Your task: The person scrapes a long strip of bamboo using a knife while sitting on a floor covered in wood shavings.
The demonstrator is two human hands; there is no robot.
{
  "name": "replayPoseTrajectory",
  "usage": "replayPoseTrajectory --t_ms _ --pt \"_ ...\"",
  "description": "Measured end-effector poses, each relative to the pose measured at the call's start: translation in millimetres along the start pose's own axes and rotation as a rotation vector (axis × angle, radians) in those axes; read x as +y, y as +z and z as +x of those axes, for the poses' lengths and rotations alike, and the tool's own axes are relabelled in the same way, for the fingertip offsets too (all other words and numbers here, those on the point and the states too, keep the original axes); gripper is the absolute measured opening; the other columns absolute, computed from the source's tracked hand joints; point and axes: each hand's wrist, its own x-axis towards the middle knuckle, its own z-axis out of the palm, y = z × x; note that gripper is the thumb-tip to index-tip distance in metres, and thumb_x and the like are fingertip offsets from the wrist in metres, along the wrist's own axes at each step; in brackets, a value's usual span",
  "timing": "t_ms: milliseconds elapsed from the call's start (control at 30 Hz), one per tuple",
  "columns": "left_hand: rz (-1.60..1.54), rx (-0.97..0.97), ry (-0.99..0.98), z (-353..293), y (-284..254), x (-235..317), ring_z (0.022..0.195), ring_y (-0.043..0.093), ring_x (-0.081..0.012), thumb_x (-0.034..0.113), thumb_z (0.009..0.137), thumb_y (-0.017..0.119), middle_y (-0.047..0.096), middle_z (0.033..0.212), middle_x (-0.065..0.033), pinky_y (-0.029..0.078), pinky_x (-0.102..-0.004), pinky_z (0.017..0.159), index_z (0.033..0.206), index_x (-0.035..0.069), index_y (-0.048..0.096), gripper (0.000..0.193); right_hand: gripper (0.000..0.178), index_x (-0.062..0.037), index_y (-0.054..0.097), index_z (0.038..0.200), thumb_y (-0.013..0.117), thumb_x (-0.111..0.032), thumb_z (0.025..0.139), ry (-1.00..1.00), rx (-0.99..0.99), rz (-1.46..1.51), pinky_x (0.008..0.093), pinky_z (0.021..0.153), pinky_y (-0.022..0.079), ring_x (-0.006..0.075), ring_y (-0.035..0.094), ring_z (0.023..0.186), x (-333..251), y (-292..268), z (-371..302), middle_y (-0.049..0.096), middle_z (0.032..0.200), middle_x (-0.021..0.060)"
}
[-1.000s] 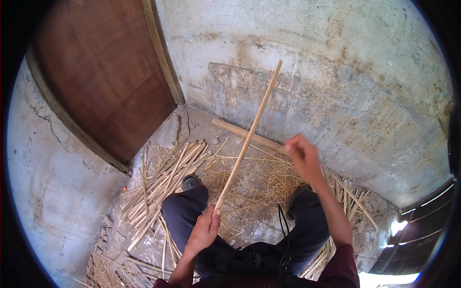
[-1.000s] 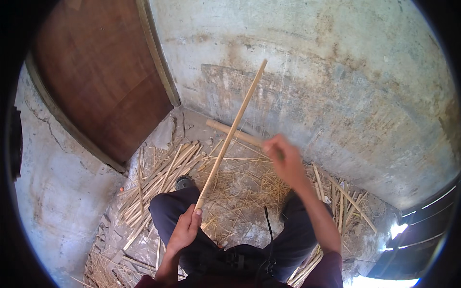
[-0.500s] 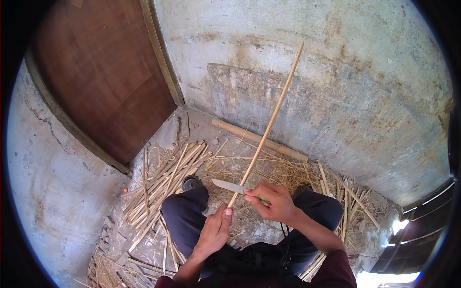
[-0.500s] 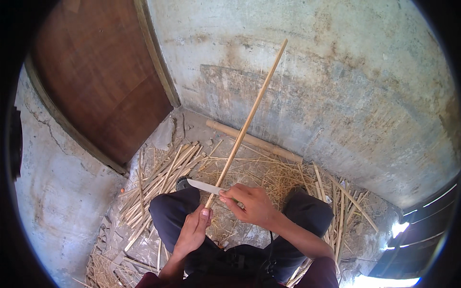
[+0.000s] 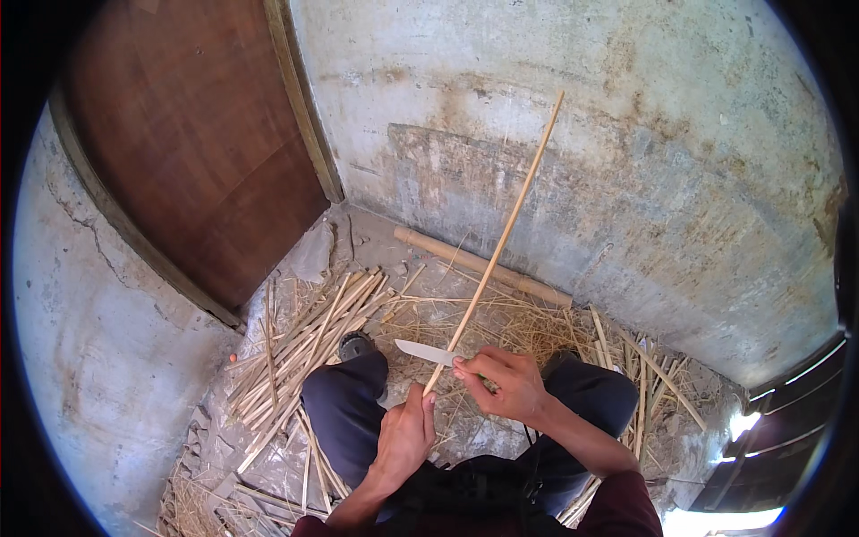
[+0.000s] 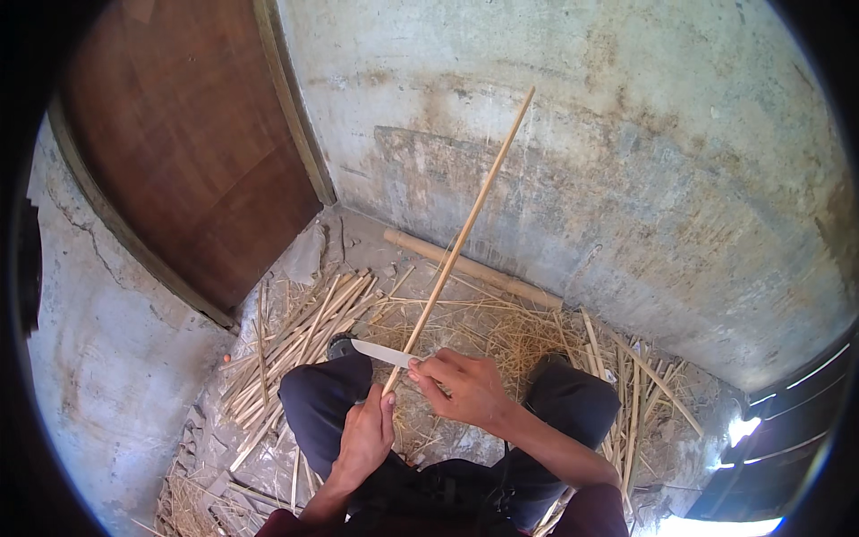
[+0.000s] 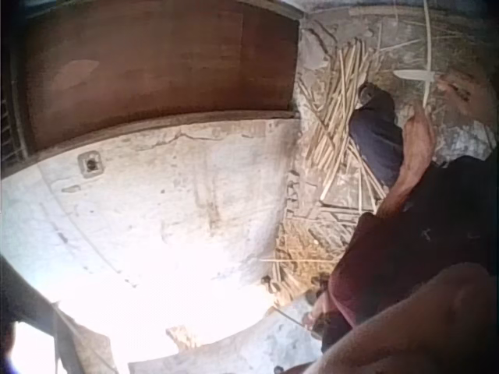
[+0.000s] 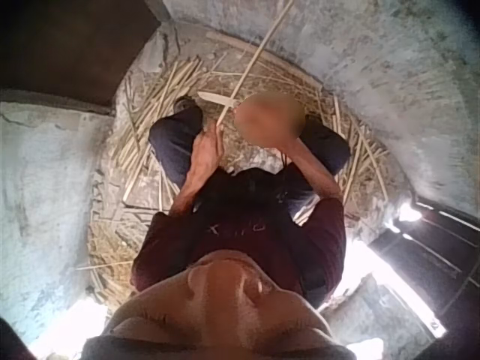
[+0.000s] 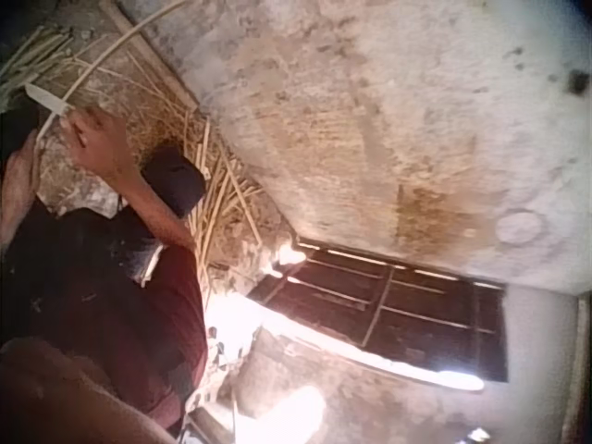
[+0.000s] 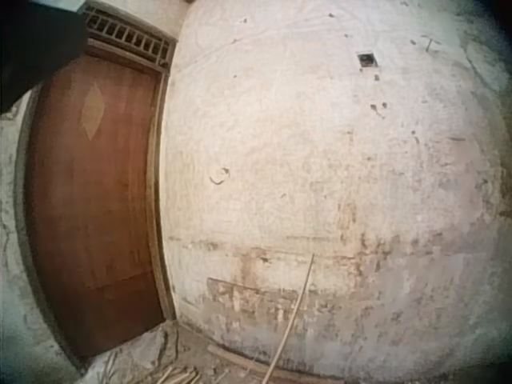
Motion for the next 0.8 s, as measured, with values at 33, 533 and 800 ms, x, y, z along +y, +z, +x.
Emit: replayPoseTrajectory --t_ms 33,533,800 --pt "-0.001 0.002 0.001 0 0 0 0.072 0.063 -0.0565 0.018 0.115 0.049 0.061 0.072 -0.0328 0.044 -0.0598 0.059 0.105 -0.002 0.051 0.023 0.011 -0.0088 0.079 0.098 0.086 -0.009 0.089 -0.013 0.007 -0.017 0.0317 0.045 0.045 0.0173 0.062 0.053 1 0 0 0.067 0.075 0.0042" --pt "-0.006 -0.021 -0.015 -26 -3 -10 0.067 0.063 -0.0551 0.017 0.114 0.049 0.058 0.067 -0.0307 0.045 -0.0606 0.059 0.104 -0.002 0.051 0.021 0.008 -0.0042 0.073 0.097 0.076 -0.012 0.099 0.318 0.265 -0.066 0.0365 0.057 0.049 0.0287 0.067 0.062 50 -61 36 0.07 0.079 0.013" --pt "-0.101 -0.027 -0.034 -12 -10 -2 0.068 0.066 -0.0506 0.022 0.116 0.048 0.064 0.069 -0.0246 0.049 -0.0591 0.062 0.109 0.001 0.054 0.023 0.005 -0.0132 0.077 0.1 0.079 -0.017 0.096 0.058 -0.067 -0.024 0.0355 0.048 0.049 0.0218 0.066 0.058 1 -12 -1 0.068 0.077 0.004"
